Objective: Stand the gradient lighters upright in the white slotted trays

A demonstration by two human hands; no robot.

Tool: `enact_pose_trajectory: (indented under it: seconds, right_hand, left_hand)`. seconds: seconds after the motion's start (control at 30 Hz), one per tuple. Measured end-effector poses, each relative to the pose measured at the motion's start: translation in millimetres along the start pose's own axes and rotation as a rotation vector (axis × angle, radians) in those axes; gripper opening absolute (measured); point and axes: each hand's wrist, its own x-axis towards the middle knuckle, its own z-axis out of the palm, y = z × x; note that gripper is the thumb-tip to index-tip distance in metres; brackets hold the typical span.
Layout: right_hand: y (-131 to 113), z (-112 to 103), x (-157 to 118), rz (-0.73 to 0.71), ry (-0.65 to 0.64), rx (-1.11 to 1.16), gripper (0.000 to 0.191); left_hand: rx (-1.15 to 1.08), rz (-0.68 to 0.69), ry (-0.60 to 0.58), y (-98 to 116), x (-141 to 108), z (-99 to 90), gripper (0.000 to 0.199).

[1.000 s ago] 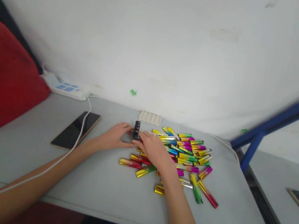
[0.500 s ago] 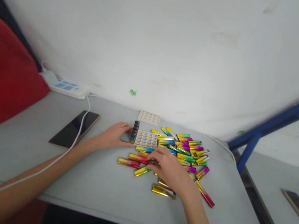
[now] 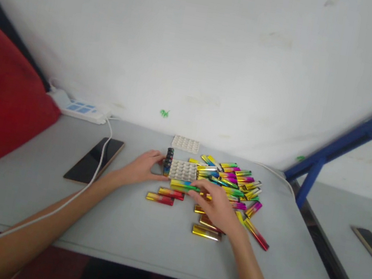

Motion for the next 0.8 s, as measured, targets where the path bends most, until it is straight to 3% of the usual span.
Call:
enact_pose_trajectory:
  seconds: [0.17,0.33,0.4,0.57,0.8]
  right_hand:
    - [-7.7,10.1,33.2,0.127,0.26,0.41,0.041]
    - [-17.5,23.8,72.7,0.081,0.515,0.447,0.049]
    - [-19.8,29.9,83.2,0.079,0.499,0.489,0.053]
    - [-17.4,48.0,90.4,0.124,0.311,0.772,0.051]
    - [-14.4,66.0,79.8,0.283,0.253,0.863,0.064]
  left_hand:
    - [-0.012,0.016,0.017,-2.8,-1.0,1.6,0.057]
    - [-0.027,0.012,0.029,-4.1,-1.2,2.2,0.059]
    - [-0.028,0.013,0.031,-3.6,-1.3,1.3,0.059]
    - [-0.032,0.025,0.013,-1.3,-0.8,-2.7,0.052]
    - [-0.067,0.034,-0.002,-2.1,1.0,-7.8,0.044]
